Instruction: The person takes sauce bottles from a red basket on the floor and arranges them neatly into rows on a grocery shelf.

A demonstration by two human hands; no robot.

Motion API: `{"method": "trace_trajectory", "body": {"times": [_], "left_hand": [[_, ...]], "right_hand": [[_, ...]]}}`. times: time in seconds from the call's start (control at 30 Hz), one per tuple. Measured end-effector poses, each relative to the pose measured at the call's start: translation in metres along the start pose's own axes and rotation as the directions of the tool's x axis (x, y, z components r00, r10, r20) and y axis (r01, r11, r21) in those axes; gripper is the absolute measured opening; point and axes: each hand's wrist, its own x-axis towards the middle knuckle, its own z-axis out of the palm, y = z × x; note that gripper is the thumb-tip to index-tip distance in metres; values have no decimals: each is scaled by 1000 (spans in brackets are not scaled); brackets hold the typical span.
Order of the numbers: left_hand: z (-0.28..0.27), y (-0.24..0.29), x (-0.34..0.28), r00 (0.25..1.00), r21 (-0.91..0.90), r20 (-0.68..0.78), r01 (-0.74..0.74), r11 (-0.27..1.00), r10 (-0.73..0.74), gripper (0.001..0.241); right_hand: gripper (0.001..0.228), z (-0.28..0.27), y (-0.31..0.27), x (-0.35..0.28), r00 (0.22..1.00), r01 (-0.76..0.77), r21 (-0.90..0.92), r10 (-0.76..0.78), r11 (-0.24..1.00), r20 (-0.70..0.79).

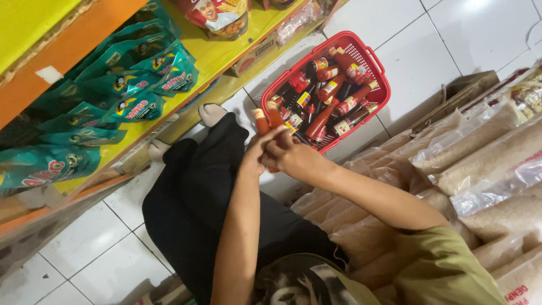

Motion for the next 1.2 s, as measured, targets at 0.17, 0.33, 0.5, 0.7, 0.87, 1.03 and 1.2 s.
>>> {"method": "trace_trajectory", "body": {"times": [0.17, 0.33, 0.5, 0.7, 0.87, 1.03, 1.2], "left_hand": [[-7, -7, 9, 944, 36, -24, -328, 944, 329, 48], [25, 12, -13, 934, 83, 5, -357, 930, 358, 47], [37, 18, -22, 930, 17, 28, -367, 930, 366, 49], [32, 18, -37, 884, 41, 51, -467, 883, 465, 48], [38, 21, -81, 833, 2, 110, -546, 838, 543, 50], [35, 44, -180, 722, 7, 173, -681, 732, 670, 52], [8, 79, -297, 537, 76, 154, -843, 532, 829, 47]], "right_hand": [[38, 52, 98, -14, 987, -38, 828, 149, 559, -55], [50, 205, 215, -57, 443, -809, 427, 896, 403, -6], [28, 302, 183, -68, 734, -664, -122, 613, 737, -291], [42, 279, 157, -58, 343, -565, 694, 892, 446, -295], [71, 167, 125, -35, 350, 31, 999, 936, 21, -31], [76, 47, 57, 6, 588, 280, 954, 805, -107, -82], [49, -38, -11, 62, 833, 351, 915, 512, -197, -210]]}}
